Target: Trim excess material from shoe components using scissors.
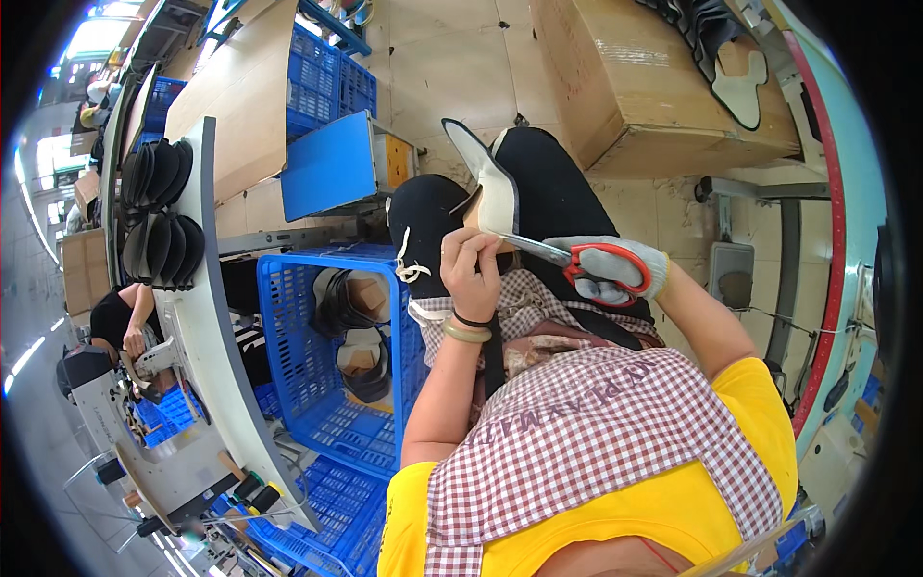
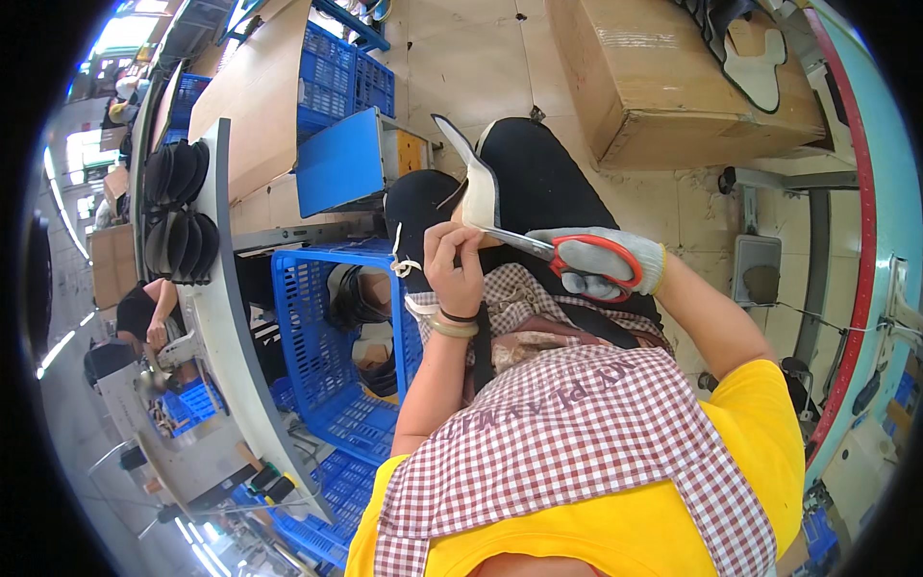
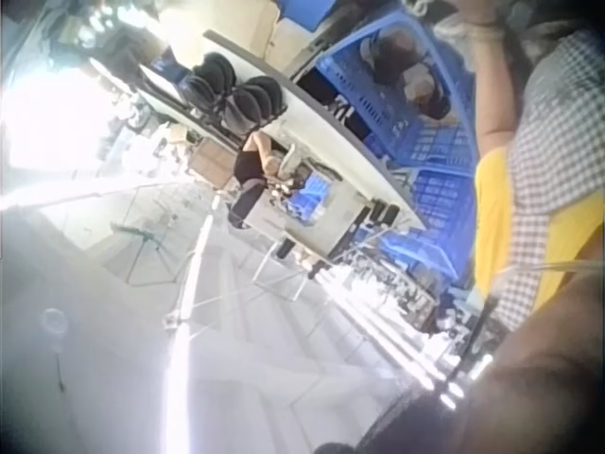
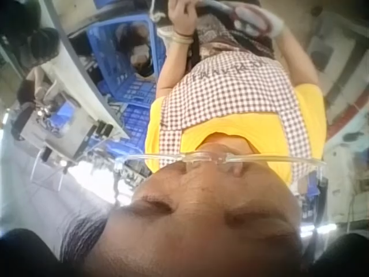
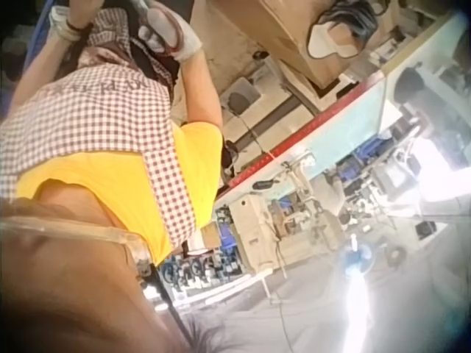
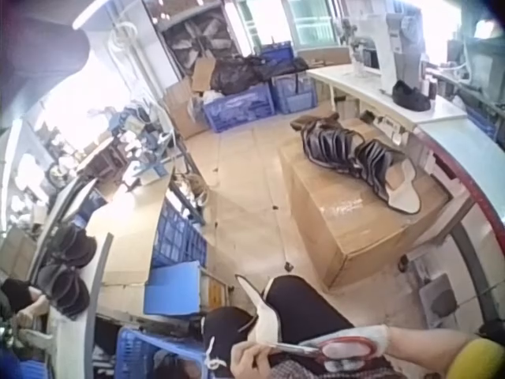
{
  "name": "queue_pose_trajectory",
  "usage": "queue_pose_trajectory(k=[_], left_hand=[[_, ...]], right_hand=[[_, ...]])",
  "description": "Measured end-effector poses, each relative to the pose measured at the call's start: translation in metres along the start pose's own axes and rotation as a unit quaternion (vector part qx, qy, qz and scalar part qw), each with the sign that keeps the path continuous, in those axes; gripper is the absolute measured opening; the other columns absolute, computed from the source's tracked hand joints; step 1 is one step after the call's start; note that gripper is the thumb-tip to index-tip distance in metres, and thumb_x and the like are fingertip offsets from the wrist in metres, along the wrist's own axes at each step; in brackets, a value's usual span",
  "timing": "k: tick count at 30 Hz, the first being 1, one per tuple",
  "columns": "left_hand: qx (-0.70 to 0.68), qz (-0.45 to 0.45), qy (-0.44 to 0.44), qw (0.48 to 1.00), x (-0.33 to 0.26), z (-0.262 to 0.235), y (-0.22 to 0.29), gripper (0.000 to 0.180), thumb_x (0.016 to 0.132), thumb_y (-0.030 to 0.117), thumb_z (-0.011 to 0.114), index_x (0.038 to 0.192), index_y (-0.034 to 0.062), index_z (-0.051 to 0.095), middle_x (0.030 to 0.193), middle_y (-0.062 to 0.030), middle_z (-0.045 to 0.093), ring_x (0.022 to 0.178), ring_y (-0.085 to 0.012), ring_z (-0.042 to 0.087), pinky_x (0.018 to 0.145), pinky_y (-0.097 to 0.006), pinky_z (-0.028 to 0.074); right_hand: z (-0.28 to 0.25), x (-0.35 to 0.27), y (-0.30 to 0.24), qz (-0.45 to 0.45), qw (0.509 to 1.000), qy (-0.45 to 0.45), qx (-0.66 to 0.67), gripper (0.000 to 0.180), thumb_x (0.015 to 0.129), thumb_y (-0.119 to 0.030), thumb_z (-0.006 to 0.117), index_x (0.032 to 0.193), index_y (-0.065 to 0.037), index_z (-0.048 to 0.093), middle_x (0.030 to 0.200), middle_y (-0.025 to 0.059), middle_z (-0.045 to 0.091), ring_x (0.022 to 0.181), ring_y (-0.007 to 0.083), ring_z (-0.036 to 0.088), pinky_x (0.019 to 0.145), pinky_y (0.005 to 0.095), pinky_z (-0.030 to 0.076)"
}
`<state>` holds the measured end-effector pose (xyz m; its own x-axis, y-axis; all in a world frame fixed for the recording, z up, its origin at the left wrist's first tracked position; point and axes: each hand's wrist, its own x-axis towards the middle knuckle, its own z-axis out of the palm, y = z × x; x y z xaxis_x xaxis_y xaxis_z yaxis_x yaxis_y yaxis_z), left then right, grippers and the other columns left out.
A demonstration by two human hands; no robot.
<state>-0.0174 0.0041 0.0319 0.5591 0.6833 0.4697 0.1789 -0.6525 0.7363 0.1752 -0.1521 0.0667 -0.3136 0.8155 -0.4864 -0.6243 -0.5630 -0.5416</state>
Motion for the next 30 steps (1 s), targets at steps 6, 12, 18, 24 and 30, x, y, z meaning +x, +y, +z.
queue_pose_trajectory(k=[6, 12, 18, 24, 30], left_hand=[[0.000, -0.006, -0.012, 1.000, -0.002, 0.001, 0.002, 0.005, 0.080, -0.004, 0.064, 0.084, -0.0013, 0.063, 0.085, -0.0111, 0.057, 0.077, -0.0235, 0.056, 0.068, -0.030, 0.045], [-0.012, -0.029, -0.018, 0.999, -0.006, 0.004, 0.006, 0.005, 0.081, -0.004, 0.063, 0.085, -0.0011, 0.063, 0.085, -0.0107, 0.056, 0.076, -0.0224, 0.055, 0.067, -0.029, 0.045], [-0.039, -0.057, -0.024, 0.997, -0.011, 0.012, 0.011, 0.006, 0.080, -0.003, 0.063, 0.086, -0.0008, 0.061, 0.087, -0.0111, 0.055, 0.076, -0.0248, 0.054, 0.066, -0.031, 0.045], [-0.311, -0.402, 0.001, 0.861, -0.015, 0.020, 0.024, 0.013, 0.092, 0.010, 0.059, 0.087, -0.0016, 0.059, 0.096, -0.0041, 0.057, 0.073, -0.0060, 0.055, 0.066, -0.021, 0.048], [-0.452, -0.425, -0.059, 0.782, -0.015, 0.022, 0.028, 0.008, 0.094, 0.009, 0.056, 0.094, 0.0011, 0.057, 0.089, -0.0012, 0.058, 0.080, -0.0083, 0.058, 0.080, -0.024, 0.050]], right_hand=[[0.012, 0.002, 0.000, 0.016, 0.998, 0.012, 0.067, 0.069, 0.091, -0.039, 0.060, 0.146, -0.011, 0.029, 0.073, 0.0020, 0.057, 0.050, 0.0049, 0.051, 0.041, 0.0152, 0.040], [0.023, 0.005, 0.012, -0.026, 0.993, 0.012, 0.112, 0.062, 0.094, -0.037, 0.055, 0.145, -0.013, 0.029, 0.073, 0.0003, 0.057, 0.050, 0.0036, 0.049, 0.041, 0.0144, 0.038], [0.045, 0.010, 0.029, -0.066, 0.989, 0.095, 0.098, 0.061, 0.094, -0.046, 0.051, 0.143, -0.015, 0.033, 0.075, -0.0005, 0.057, 0.050, 0.0019, 0.045, 0.042, 0.0141, 0.035], [0.047, 0.012, 0.042, -0.093, 0.970, 0.093, 0.204, 0.060, 0.095, -0.047, 0.049, 0.144, -0.019, 0.031, 0.074, 0.0012, 0.057, 0.046, 0.0038, 0.041, 0.040, 0.0159, 0.034], [0.051, 0.007, 0.053, -0.121, 0.959, 0.123, 0.223, 0.061, 0.095, -0.052, 0.046, 0.144, -0.020, 0.030, 0.075, 0.0014, 0.058, 0.045, 0.0051, 0.041, 0.038, 0.0174, 0.035]])
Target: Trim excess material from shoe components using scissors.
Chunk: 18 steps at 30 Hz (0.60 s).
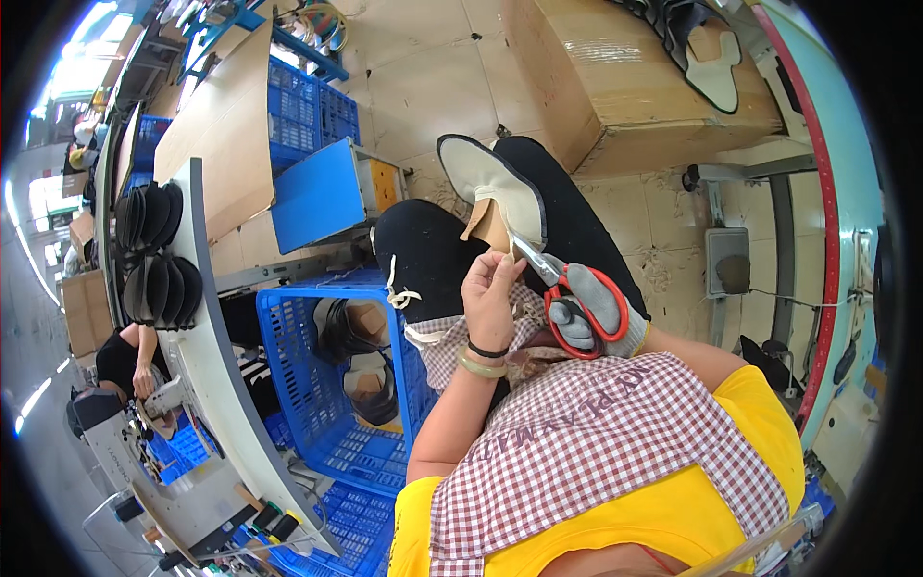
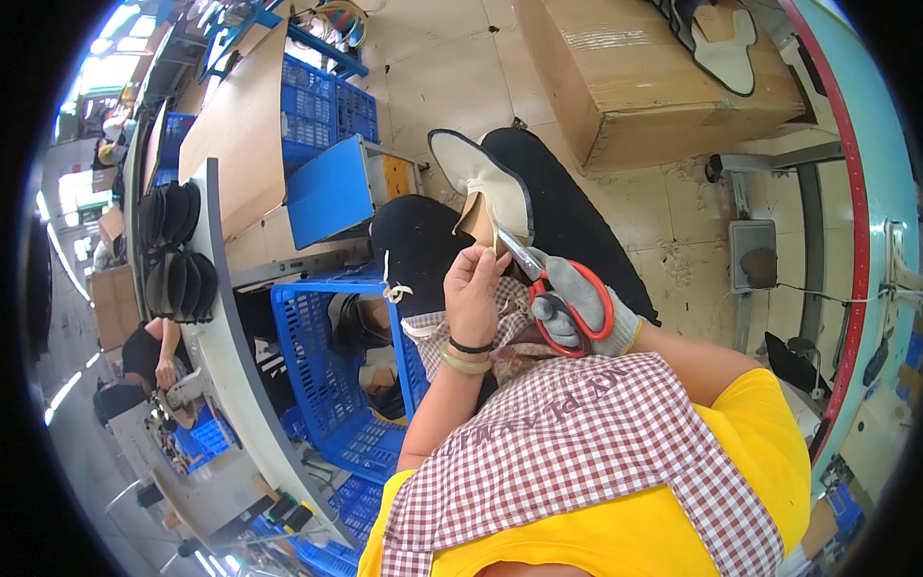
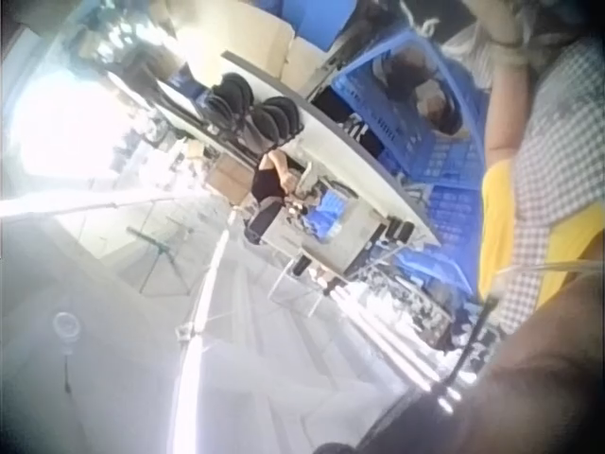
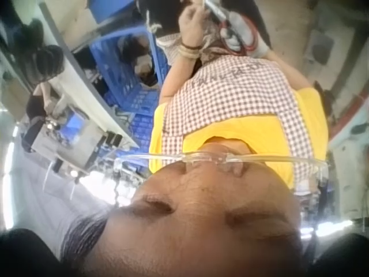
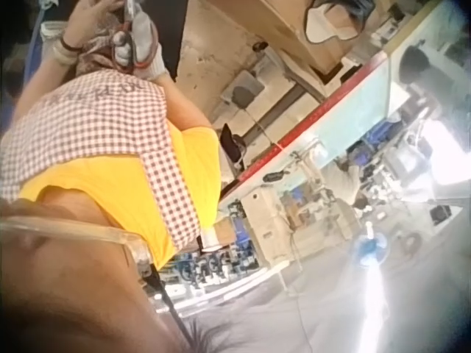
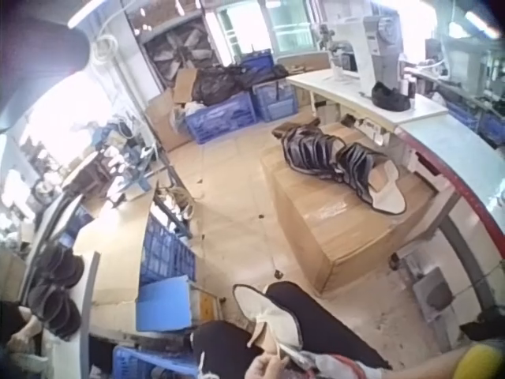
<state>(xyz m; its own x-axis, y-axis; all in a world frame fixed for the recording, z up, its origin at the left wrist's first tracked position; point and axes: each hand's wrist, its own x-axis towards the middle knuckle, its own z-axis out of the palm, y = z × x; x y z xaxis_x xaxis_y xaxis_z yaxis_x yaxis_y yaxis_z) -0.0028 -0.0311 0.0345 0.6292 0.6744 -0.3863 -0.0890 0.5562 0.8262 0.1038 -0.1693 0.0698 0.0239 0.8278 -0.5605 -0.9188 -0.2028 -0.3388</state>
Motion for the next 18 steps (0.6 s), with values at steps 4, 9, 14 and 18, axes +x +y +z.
queue_pose_trajectory(k=[4, 9, 14, 18], left_hand=[[-0.039, -0.005, -0.021, 0.999, -0.002, 0.006, -0.007, 0.006, 0.094, 0.007, 0.056, 0.093, 0.0019, 0.056, 0.093, -0.0006, 0.057, 0.089, -0.0085, 0.056, 0.088, -0.025, 0.047], [0.025, -0.012, -0.038, 0.999, -0.003, 0.000, -0.016, 0.006, 0.093, 0.006, 0.057, 0.090, 0.0007, 0.058, 0.091, 0.0018, 0.054, 0.082, -0.0056, 0.051, 0.078, -0.019, 0.041], [0.048, -0.007, -0.065, 0.997, -0.016, 0.001, -0.019, 0.007, 0.091, 0.006, 0.059, 0.086, 0.0010, 0.057, 0.090, 0.0000, 0.053, 0.083, -0.0062, 0.047, 0.078, -0.020, 0.039], [0.113, -0.008, -0.152, 0.982, -0.023, -0.013, -0.016, 0.002, 0.088, 0.002, 0.058, 0.086, 0.0024, 0.057, 0.130, -0.0114, 0.044, 0.107, -0.0102, 0.046, 0.091, -0.025, 0.035]], right_hand=[[-0.005, 0.001, 0.006, 0.004, 1.000, 0.004, 0.023, 0.058, 0.093, -0.056, 0.045, 0.142, -0.029, 0.032, 0.073, 0.0000, 0.056, 0.043, 0.0067, 0.041, 0.038, 0.0203, 0.037], [0.005, 0.001, 0.008, -0.017, 0.999, 0.020, 0.043, 0.053, 0.094, -0.055, 0.045, 0.135, -0.021, 0.039, 0.071, -0.0017, 0.052, 0.044, 0.0056, 0.040, 0.038, 0.0185, 0.036], [0.004, 0.009, 0.005, -0.030, 0.998, 0.048, 0.033, 0.051, 0.094, -0.054, 0.045, 0.131, -0.020, 0.041, 0.071, -0.0017, 0.052, 0.043, 0.0058, 0.039, 0.037, 0.0193, 0.034], [0.004, 0.014, 0.004, -0.033, 0.995, 0.086, 0.023, 0.051, 0.094, -0.054, 0.045, 0.132, -0.019, 0.042, 0.070, -0.0016, 0.051, 0.043, 0.0058, 0.039, 0.037, 0.0189, 0.033]])
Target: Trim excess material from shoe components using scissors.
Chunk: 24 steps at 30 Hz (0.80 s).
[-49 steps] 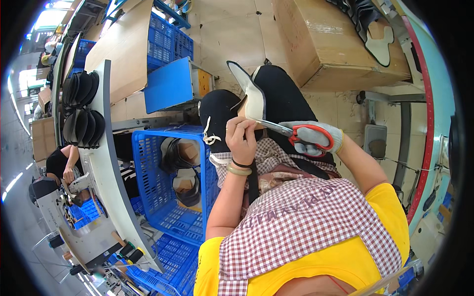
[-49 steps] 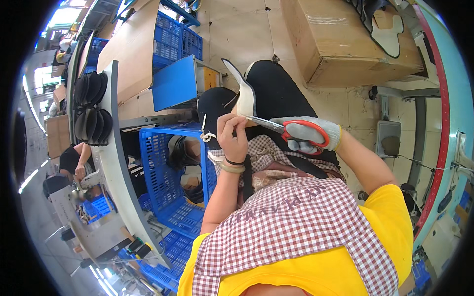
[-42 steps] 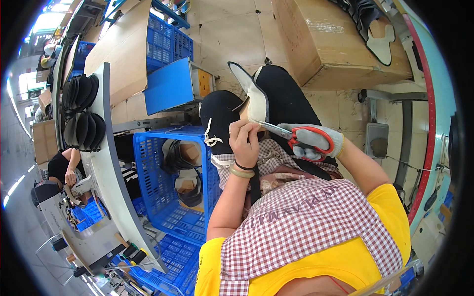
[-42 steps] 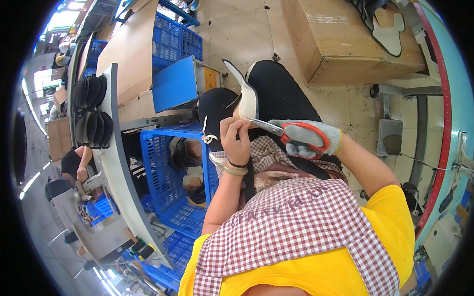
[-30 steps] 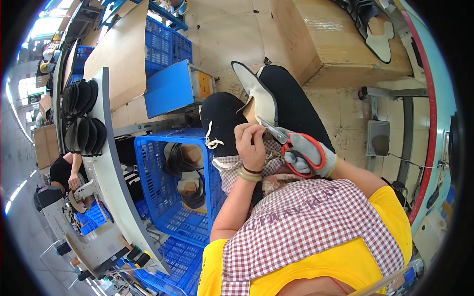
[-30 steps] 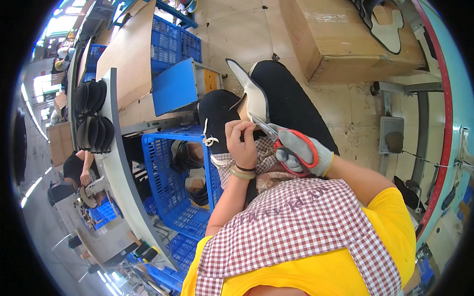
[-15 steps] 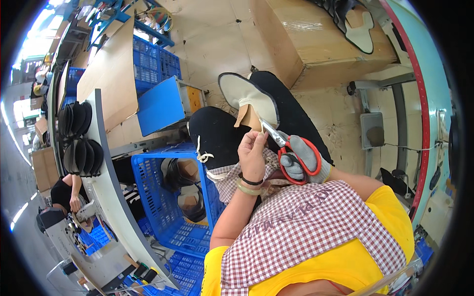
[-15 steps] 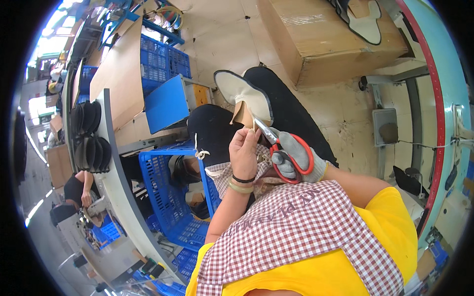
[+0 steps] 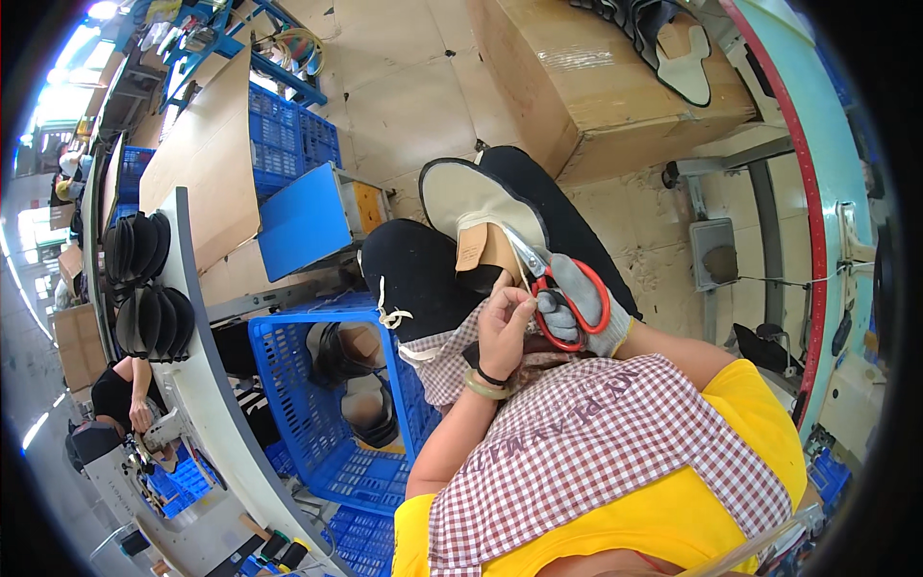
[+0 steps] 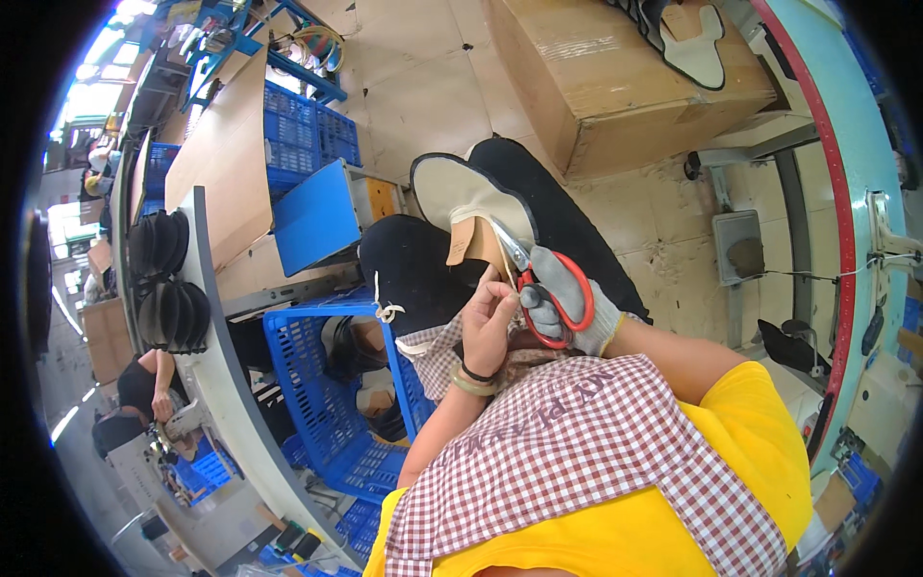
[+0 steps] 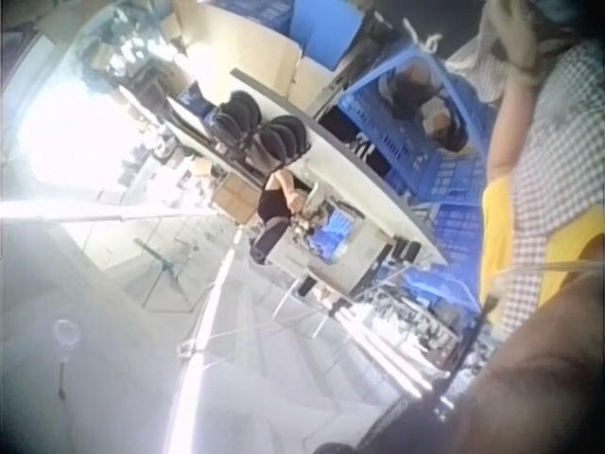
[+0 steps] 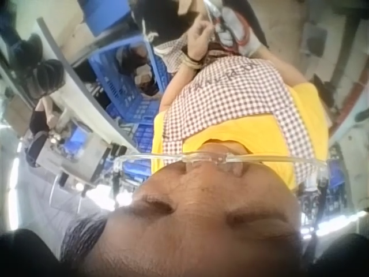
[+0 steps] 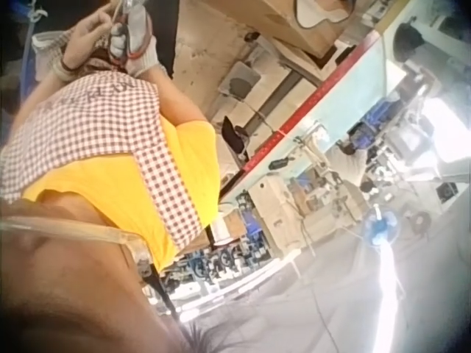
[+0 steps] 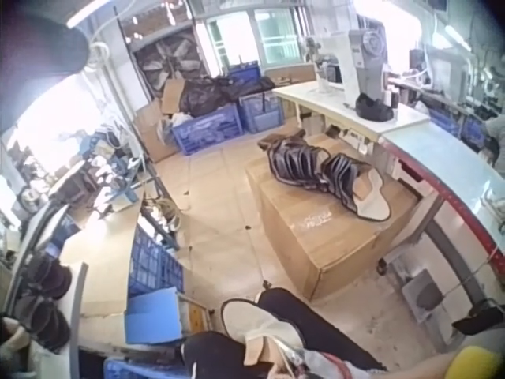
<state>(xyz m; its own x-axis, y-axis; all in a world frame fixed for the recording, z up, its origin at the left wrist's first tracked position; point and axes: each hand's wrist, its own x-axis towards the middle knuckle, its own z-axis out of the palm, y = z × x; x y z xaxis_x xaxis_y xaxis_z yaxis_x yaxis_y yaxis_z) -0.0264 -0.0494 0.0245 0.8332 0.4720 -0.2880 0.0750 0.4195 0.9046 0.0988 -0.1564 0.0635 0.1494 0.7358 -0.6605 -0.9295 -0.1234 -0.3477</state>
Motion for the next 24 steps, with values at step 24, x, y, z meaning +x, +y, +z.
queue_pose_trajectory(k=[24], left_hand=[[0.273, 0.213, 0.025, 0.938, -0.011, -0.007, 0.054, 0.007, 0.090, 0.001, 0.049, 0.090, 0.0014, 0.055, 0.093, -0.0142, 0.065, 0.093, -0.0321, 0.061, 0.100, -0.044, 0.039]], right_hand=[[-0.016, -0.033, -0.003, 0.018, 0.994, -0.022, -0.109, 0.057, 0.098, -0.040, 0.048, 0.146, -0.017, 0.028, 0.074, -0.0015, 0.051, 0.048, 0.0036, 0.040, 0.041, 0.0165, 0.034]])
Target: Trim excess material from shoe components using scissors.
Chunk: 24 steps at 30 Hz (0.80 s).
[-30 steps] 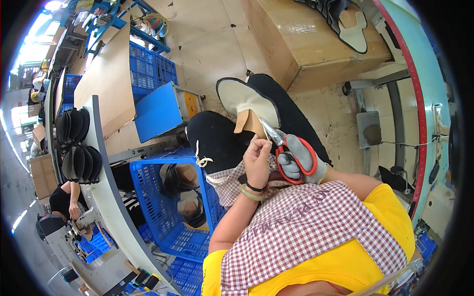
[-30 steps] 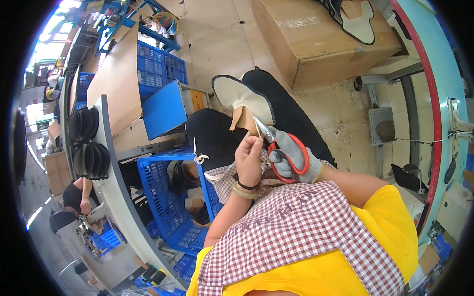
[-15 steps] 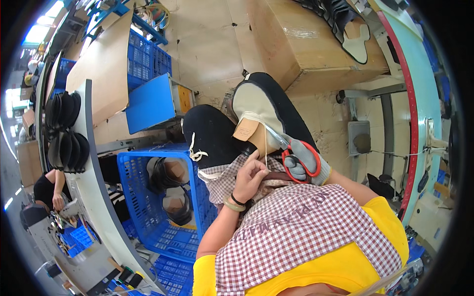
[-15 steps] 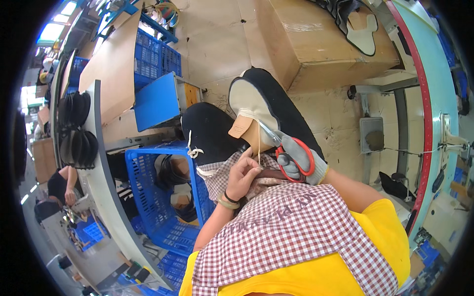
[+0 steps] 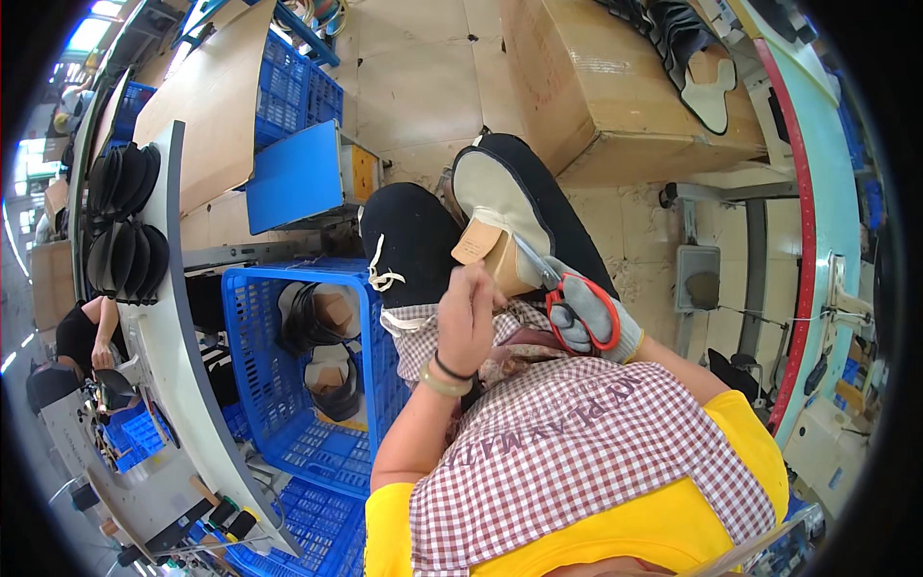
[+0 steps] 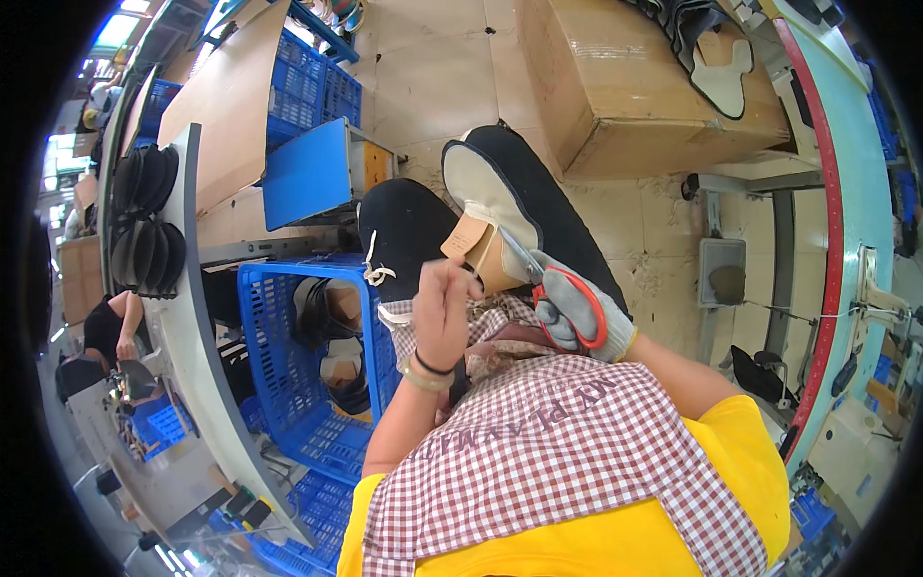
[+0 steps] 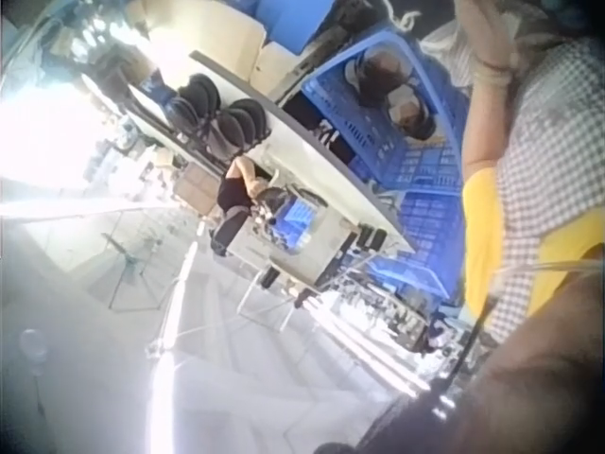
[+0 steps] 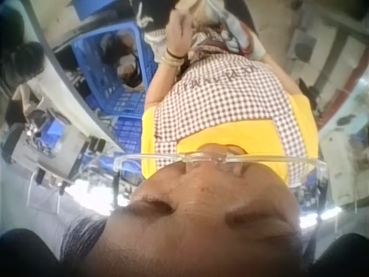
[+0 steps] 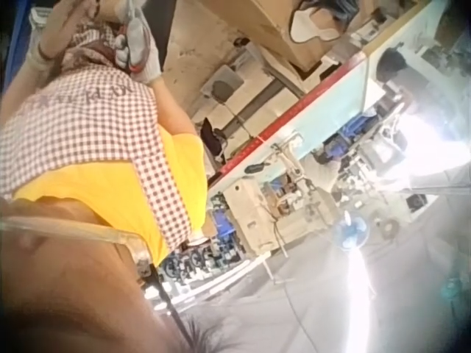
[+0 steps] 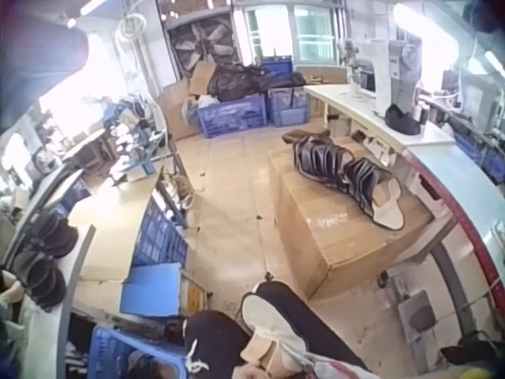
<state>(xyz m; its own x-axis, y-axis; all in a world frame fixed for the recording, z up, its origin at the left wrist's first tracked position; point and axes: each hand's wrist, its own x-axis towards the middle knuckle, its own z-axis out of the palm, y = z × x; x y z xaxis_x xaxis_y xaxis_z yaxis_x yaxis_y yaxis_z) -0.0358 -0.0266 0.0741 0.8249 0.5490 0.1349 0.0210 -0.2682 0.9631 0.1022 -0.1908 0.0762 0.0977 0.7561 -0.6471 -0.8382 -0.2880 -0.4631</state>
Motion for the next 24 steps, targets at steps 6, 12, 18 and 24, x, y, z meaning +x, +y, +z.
queue_pose_trajectory(k=[6, 12, 18, 24], left_hand=[[0.241, -0.022, 0.058, 0.968, 0.041, 0.023, -0.015, 0.011, 0.084, 0.006, 0.059, 0.092, -0.0005, 0.056, 0.082, -0.0170, 0.058, 0.080, -0.0371, 0.058, 0.072, -0.042, 0.047], [0.280, -0.016, 0.037, 0.959, 0.043, 0.023, -0.032, 0.005, 0.079, 0.005, 0.064, 0.077, 0.0005, 0.062, 0.091, -0.0183, 0.059, 0.071, -0.0326, 0.060, 0.063, -0.037, 0.048], [-0.008, -0.179, 0.055, 0.982, 0.033, 0.028, -0.045, 0.009, 0.078, 0.004, 0.065, 0.076, -0.0024, 0.060, 0.078, -0.0132, 0.056, 0.068, -0.0246, 0.057, 0.063, -0.032, 0.047], [-0.074, -0.215, 0.038, 0.973, 0.028, 0.032, -0.054, 0.010, 0.083, 0.003, 0.063, 0.080, -0.0066, 0.060, 0.093, -0.0080, 0.063, 0.072, -0.0098, 0.060, 0.068, -0.022, 0.048]], right_hand=[[0.003, -0.005, -0.014, 0.014, 0.999, -0.007, -0.029, 0.054, 0.098, -0.037, 0.048, 0.145, -0.017, 0.032, 0.074, -0.0017, 0.053, 0.048, 0.0025, 0.040, 0.042, 0.0159, 0.035], [0.000, -0.005, -0.030, 0.014, 0.993, 0.013, -0.112, 0.058, 0.096, -0.039, 0.050, 0.145, -0.015, 0.032, 0.072, -0.0029, 0.052, 0.048, 0.0013, 0.040, 0.043, 0.0155, 0.035], [-0.009, 0.001, -0.049, 0.040, 0.977, 0.002, -0.211, 0.060, 0.095, -0.040, 0.051, 0.145, -0.013, 0.033, 0.072, -0.0037, 0.051, 0.049, 0.0010, 0.041, 0.043, 0.0157, 0.035], [-0.022, 0.011, -0.066, 0.069, 0.970, -0.027, -0.232, 0.061, 0.095, -0.042, 0.051, 0.145, -0.014, 0.033, 0.074, -0.0037, 0.052, 0.051, 0.0006, 0.040, 0.044, 0.0143, 0.034]])
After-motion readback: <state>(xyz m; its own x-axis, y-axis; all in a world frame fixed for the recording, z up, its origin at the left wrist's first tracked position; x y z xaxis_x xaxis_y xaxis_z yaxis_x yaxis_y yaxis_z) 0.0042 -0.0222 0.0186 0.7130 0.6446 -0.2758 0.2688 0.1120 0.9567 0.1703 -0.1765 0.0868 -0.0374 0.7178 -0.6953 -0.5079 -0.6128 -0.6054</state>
